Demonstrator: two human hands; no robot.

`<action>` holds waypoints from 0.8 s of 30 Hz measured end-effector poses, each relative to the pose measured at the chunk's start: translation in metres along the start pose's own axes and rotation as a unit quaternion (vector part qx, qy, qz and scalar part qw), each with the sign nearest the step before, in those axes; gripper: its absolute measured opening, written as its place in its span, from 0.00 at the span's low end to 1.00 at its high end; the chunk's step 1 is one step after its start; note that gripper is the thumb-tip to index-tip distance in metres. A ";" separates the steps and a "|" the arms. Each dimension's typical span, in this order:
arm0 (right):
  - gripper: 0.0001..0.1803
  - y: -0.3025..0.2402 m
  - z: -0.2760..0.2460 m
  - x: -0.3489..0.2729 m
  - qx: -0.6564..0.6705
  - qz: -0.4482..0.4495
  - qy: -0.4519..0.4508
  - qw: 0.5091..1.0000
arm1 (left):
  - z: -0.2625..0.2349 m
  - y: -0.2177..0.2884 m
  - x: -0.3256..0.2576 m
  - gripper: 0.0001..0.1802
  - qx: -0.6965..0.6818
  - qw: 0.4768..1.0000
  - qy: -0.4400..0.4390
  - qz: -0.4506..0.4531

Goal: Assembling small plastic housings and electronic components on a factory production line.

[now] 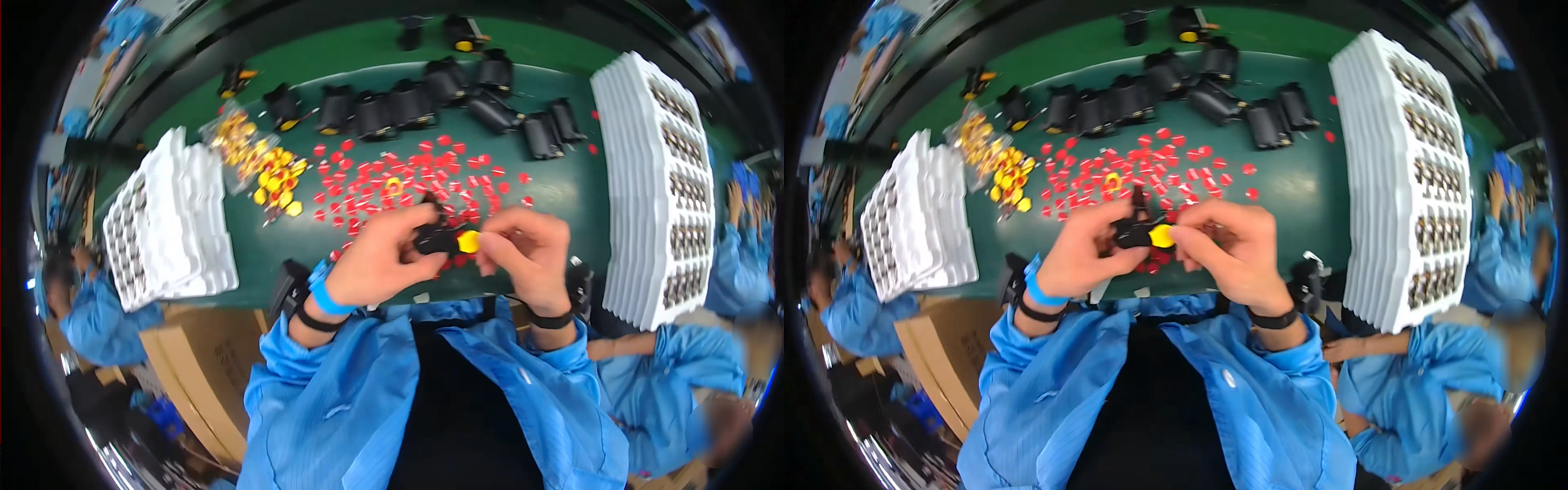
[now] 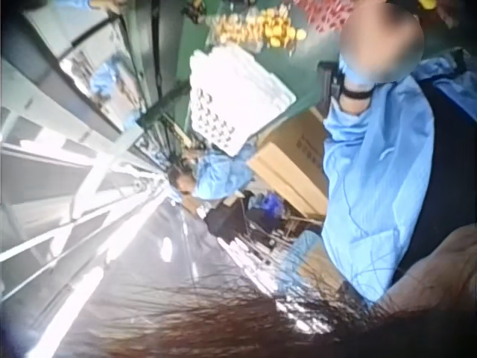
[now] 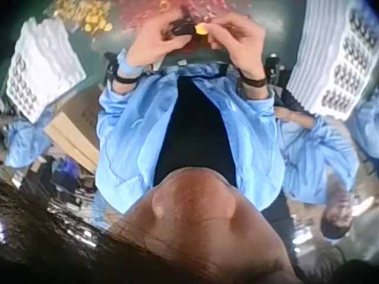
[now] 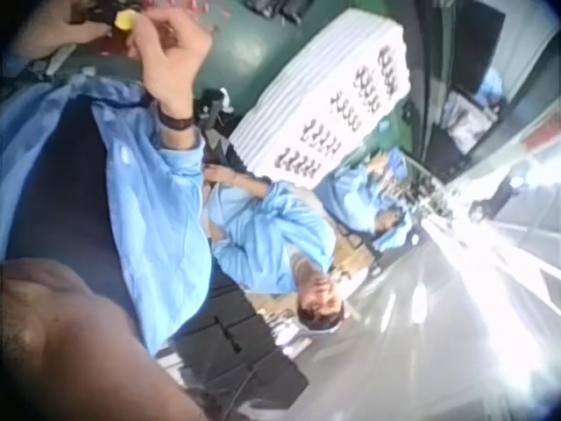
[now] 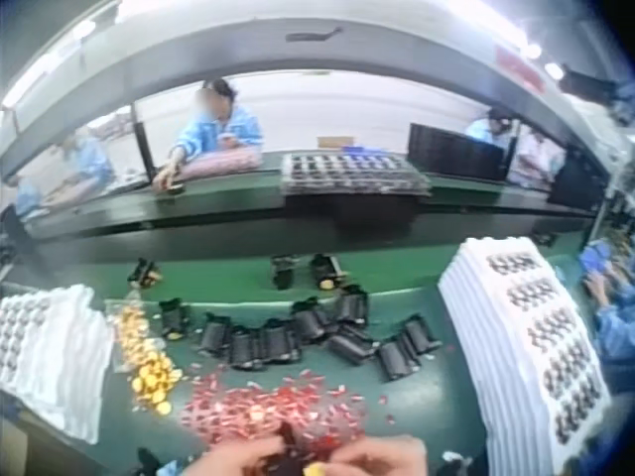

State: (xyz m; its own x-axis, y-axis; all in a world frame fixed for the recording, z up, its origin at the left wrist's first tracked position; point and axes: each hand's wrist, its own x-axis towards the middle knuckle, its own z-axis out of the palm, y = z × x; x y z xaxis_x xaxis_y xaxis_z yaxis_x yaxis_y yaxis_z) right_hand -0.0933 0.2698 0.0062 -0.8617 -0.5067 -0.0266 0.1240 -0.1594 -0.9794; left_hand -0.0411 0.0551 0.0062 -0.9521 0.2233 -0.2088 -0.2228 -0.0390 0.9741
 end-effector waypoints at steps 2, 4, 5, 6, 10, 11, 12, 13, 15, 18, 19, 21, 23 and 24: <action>0.03 -0.001 0.000 0.006 -0.103 -0.040 -0.062 0.992 | -0.011 -0.005 0.001 0.11 0.026 0.998 -0.050 -0.020; 0.04 -0.001 0.008 0.012 -0.144 -0.059 -0.081 0.984 | -0.012 0.006 -0.002 0.11 0.044 0.998 -0.050 -0.019; 0.05 0.000 0.011 0.014 -0.187 -0.080 -0.093 0.975 | -0.012 0.009 -0.004 0.11 0.065 0.996 -0.056 -0.015; 0.05 -0.001 0.014 0.015 -0.187 -0.079 -0.095 0.975 | -0.014 0.008 -0.005 0.11 0.064 0.996 -0.055 -0.015; 0.06 -0.001 0.022 0.016 -0.229 -0.118 -0.099 0.961 | -0.018 0.004 -0.010 0.11 0.109 0.991 -0.073 0.010; 0.06 0.000 0.023 0.016 -0.241 -0.148 -0.094 0.955 | -0.019 0.005 -0.012 0.11 0.116 0.991 -0.073 0.013; 0.06 0.001 0.024 0.016 -0.239 -0.148 -0.092 0.955 | -0.020 0.007 -0.012 0.11 0.117 0.990 -0.075 0.011; 0.07 0.002 0.025 0.016 -0.261 -0.162 -0.090 0.948 | -0.022 0.008 -0.013 0.12 0.135 0.987 -0.076 0.034; 0.07 0.003 0.024 0.014 -0.278 -0.175 -0.083 0.941 | -0.024 0.009 -0.015 0.12 0.155 0.983 -0.080 0.053; 0.09 0.006 0.024 0.012 -0.269 -0.159 -0.123 0.942 | -0.027 0.010 -0.020 0.13 0.160 0.981 -0.104 0.041; 0.14 0.005 0.030 0.014 -0.250 -0.179 -0.100 0.946 | -0.027 0.013 -0.023 0.12 0.148 0.981 -0.116 0.046; 0.31 0.004 0.028 0.015 -0.184 -0.154 -0.161 0.957 | -0.021 0.020 -0.030 0.12 0.113 0.986 -0.124 0.019; 0.31 0.010 0.027 0.007 -0.154 -0.136 -0.180 0.962 | -0.015 0.018 -0.044 0.12 0.109 0.988 -0.111 -0.002; 0.31 0.018 0.026 0.003 -0.136 -0.120 -0.197 0.964 | -0.014 0.013 -0.046 0.12 0.101 0.990 -0.101 -0.010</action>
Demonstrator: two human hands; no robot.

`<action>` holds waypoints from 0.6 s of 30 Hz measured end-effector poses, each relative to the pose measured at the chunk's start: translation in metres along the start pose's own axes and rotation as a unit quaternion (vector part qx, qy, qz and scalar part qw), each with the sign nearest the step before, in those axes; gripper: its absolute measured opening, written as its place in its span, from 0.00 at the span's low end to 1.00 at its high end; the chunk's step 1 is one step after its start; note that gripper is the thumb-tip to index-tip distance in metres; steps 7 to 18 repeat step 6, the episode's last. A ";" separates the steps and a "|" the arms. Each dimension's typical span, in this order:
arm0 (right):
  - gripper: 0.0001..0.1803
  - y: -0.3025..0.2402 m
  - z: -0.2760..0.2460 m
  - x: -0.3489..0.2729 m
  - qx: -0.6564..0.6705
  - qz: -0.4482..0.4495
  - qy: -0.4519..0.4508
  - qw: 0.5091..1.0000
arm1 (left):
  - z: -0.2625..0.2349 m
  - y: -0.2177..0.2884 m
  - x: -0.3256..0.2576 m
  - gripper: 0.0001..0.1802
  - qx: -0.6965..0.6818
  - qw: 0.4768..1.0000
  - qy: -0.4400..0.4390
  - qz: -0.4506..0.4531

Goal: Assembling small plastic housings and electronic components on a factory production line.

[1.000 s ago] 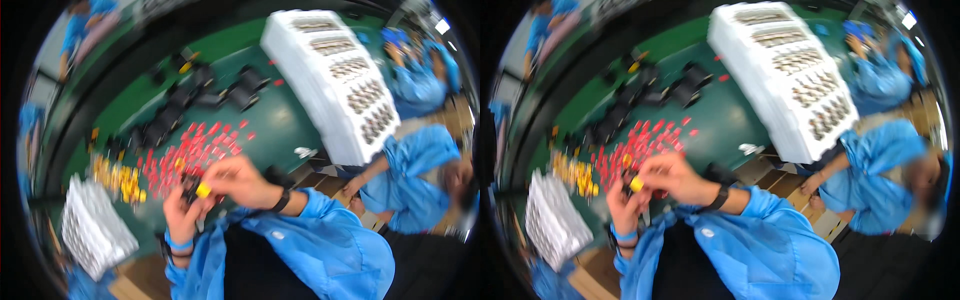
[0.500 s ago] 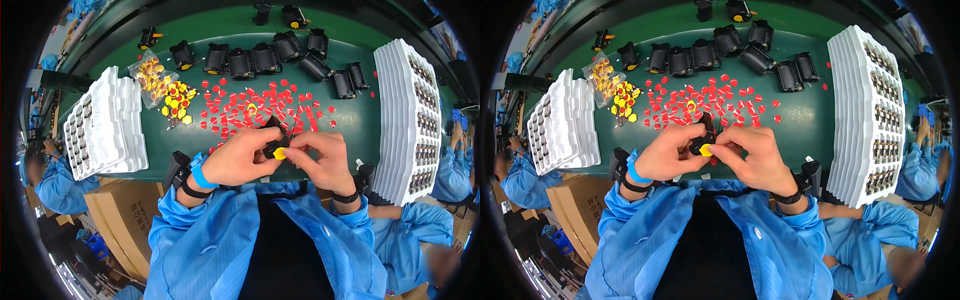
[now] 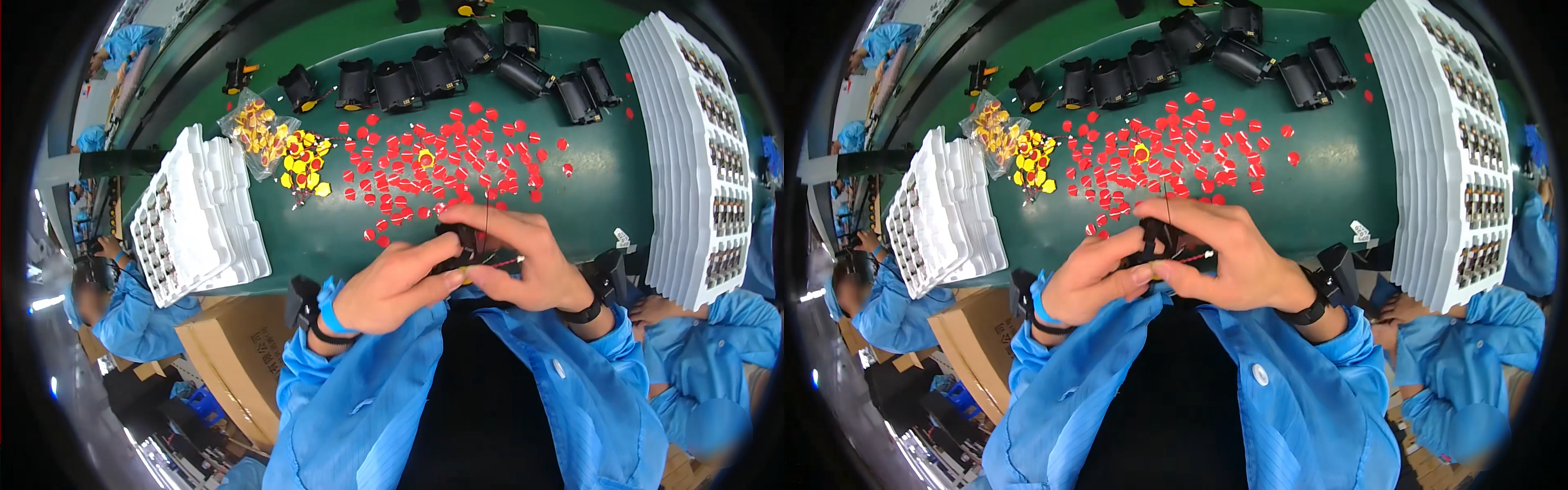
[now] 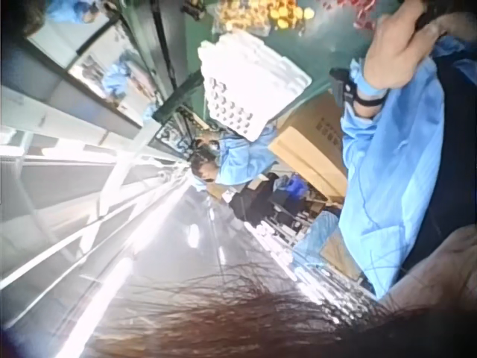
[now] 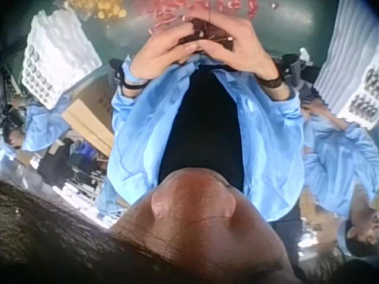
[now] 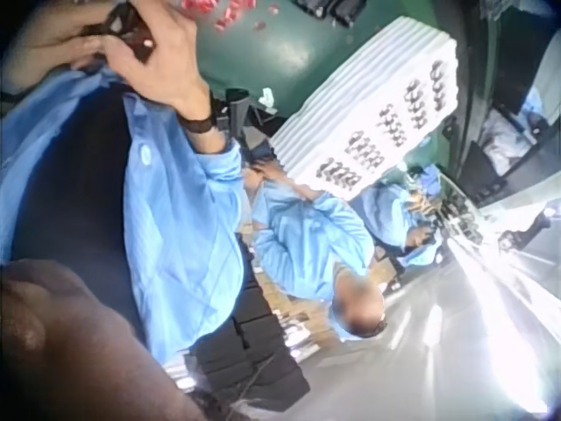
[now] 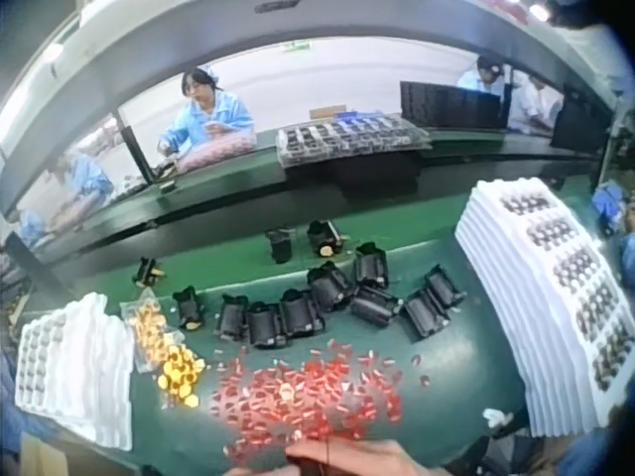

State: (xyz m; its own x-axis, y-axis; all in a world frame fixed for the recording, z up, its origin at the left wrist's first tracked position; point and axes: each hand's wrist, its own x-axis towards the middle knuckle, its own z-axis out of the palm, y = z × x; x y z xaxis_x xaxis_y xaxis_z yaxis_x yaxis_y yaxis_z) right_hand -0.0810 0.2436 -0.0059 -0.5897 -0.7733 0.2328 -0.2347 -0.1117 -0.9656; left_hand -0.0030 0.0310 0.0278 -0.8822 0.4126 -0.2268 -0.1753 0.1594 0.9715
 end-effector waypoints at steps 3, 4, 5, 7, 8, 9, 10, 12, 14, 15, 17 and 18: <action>0.32 0.002 0.021 -0.011 -0.008 -0.018 0.062 0.998 | 0.013 -0.002 -0.022 0.09 -0.017 0.998 0.053 -0.035; 0.31 0.000 0.026 -0.014 -0.048 -0.048 0.069 0.995 | 0.019 -0.007 -0.031 0.08 -0.027 0.995 0.091 -0.039; 0.31 0.002 0.030 -0.019 -0.047 -0.053 0.078 0.994 | 0.025 -0.015 -0.038 0.10 0.006 0.993 0.118 -0.005; 0.33 0.007 0.033 -0.029 -0.074 -0.055 0.078 0.993 | 0.030 -0.020 -0.042 0.09 0.028 0.992 0.126 0.003; 0.33 0.007 0.033 -0.029 -0.074 -0.055 0.078 0.993 | 0.030 -0.020 -0.042 0.09 0.028 0.992 0.126 0.003; 0.33 0.007 0.033 -0.029 -0.074 -0.055 0.078 0.993 | 0.030 -0.020 -0.042 0.09 0.028 0.992 0.126 0.003; 0.33 0.007 0.033 -0.029 -0.074 -0.055 0.078 0.993 | 0.030 -0.020 -0.042 0.09 0.028 0.992 0.126 0.003; 0.33 0.007 0.033 -0.029 -0.074 -0.055 0.078 0.993 | 0.030 -0.020 -0.042 0.09 0.028 0.992 0.126 0.003; 0.33 0.007 0.033 -0.029 -0.074 -0.055 0.078 0.993 | 0.030 -0.020 -0.042 0.09 0.028 0.992 0.126 0.003; 0.33 0.007 0.033 -0.029 -0.074 -0.055 0.078 0.993 | 0.030 -0.020 -0.042 0.09 0.028 0.992 0.126 0.003; 0.33 0.007 0.033 -0.029 -0.074 -0.055 0.078 0.993 | 0.030 -0.020 -0.042 0.09 0.028 0.992 0.126 0.003; 0.33 0.007 0.033 -0.029 -0.074 -0.055 0.078 0.993 | 0.030 -0.020 -0.042 0.09 0.028 0.992 0.126 0.003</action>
